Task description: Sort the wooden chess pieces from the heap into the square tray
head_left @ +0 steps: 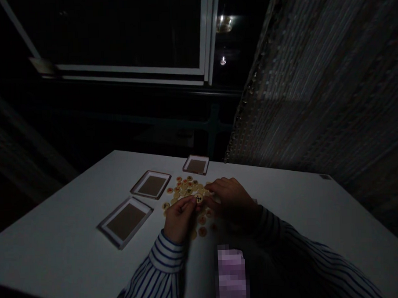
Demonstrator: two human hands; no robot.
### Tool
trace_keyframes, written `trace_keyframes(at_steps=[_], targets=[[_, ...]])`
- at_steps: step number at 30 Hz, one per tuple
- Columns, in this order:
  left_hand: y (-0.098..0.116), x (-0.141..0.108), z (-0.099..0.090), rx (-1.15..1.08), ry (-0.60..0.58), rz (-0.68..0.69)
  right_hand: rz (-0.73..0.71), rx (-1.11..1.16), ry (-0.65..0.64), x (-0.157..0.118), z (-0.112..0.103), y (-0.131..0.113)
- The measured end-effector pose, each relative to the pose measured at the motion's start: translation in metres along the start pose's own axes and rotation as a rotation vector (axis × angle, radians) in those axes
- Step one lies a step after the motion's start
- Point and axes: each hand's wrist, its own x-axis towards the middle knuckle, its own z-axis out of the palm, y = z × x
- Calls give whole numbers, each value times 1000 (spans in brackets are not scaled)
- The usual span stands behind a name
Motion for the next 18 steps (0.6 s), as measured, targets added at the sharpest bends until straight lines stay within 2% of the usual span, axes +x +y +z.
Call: trace_keyframes(at_steps=[10,18], targets=[[-6,-3,30,95,-23,7,131,112,68,-33,6,34],[-5,-2,50,149,-31,0,187,144,79,-46,11,49]])
